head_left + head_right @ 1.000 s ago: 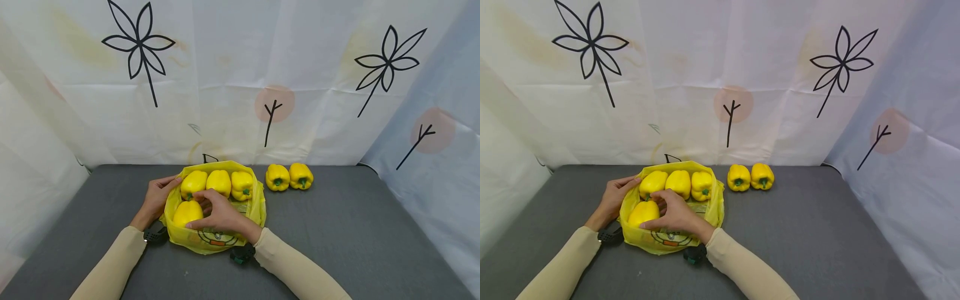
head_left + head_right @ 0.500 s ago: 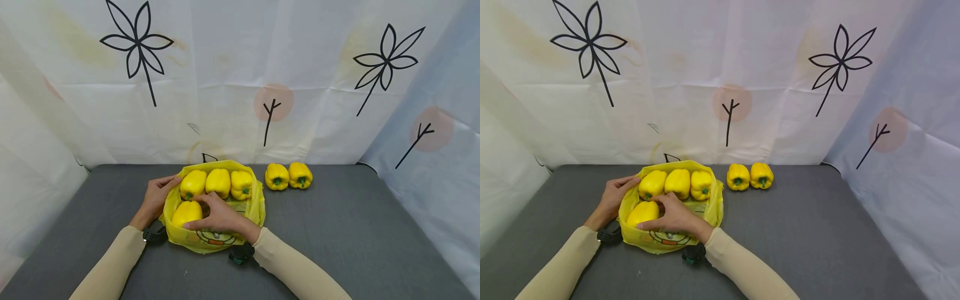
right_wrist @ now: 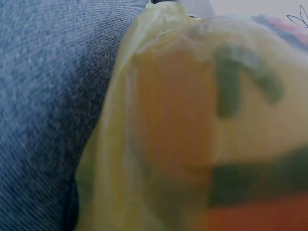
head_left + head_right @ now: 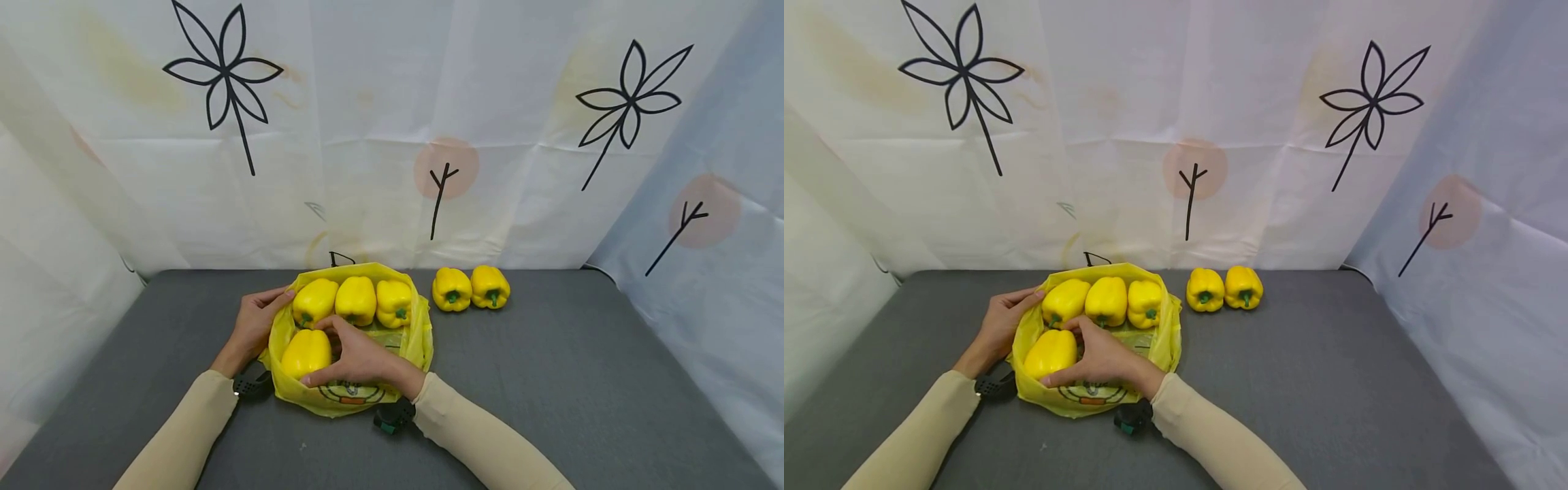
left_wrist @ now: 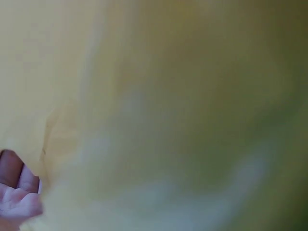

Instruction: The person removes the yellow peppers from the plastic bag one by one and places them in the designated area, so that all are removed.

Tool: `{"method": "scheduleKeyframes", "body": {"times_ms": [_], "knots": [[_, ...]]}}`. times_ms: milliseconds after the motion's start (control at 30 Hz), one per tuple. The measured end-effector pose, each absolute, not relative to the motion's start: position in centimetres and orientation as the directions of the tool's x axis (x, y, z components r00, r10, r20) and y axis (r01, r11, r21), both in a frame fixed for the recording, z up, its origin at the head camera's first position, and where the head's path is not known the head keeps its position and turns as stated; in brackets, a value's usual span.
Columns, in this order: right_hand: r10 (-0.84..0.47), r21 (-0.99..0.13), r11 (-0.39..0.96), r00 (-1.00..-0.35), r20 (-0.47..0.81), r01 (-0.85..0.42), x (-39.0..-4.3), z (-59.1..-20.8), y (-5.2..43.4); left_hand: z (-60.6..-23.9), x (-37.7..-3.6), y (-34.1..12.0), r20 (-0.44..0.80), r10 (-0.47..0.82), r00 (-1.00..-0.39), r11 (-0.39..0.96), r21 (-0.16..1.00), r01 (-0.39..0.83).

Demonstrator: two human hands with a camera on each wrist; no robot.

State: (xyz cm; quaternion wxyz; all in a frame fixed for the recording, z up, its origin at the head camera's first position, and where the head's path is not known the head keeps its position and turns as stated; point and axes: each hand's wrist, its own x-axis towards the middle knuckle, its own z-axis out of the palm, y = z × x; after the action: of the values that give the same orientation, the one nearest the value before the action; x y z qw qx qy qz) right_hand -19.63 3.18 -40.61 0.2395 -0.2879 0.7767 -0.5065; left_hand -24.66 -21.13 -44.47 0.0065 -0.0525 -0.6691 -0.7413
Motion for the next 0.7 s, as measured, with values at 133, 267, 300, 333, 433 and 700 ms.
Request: {"method": "scheduleKeyframes", "body": {"times_ms": [133, 267, 300, 333, 433, 700], "knots": [[-0.699, -0.924, 0.294, -0.715, -0.034, -0.245, -19.7, -40.6, 3.1, -44.4, -24.5, -21.1, 0.088, 0.063, -0.994, -0.111, 0.991, 0.080], [-0.691, -0.927, 0.276, -0.723, -0.008, -0.253, -19.7, -40.4, 3.2, -44.3, -24.5, -21.1, 0.089, 0.066, -0.994, -0.112, 0.990, 0.081], [-0.684, -0.928, 0.276, -0.729, -0.008, -0.249, -19.6, -40.3, 3.2, -44.3, -24.5, -21.1, 0.088, 0.065, -0.994, -0.109, 0.991, 0.081], [-0.678, -0.929, 0.277, -0.735, -0.007, -0.247, -19.6, -40.2, 3.3, -44.3, -24.5, -21.1, 0.088, 0.062, -0.994, -0.109, 0.991, 0.081], [-0.658, -0.921, 0.289, -0.753, 0.007, -0.261, -19.5, -39.8, 3.4, -44.4, -24.5, -21.2, 0.091, 0.064, -0.994, -0.092, 0.992, 0.085], [-0.640, -0.928, 0.241, -0.765, 0.067, -0.283, -19.7, -38.6, 4.0, -44.4, -24.6, -21.3, 0.082, 0.063, -0.995, -0.099, 0.992, 0.076]]}}
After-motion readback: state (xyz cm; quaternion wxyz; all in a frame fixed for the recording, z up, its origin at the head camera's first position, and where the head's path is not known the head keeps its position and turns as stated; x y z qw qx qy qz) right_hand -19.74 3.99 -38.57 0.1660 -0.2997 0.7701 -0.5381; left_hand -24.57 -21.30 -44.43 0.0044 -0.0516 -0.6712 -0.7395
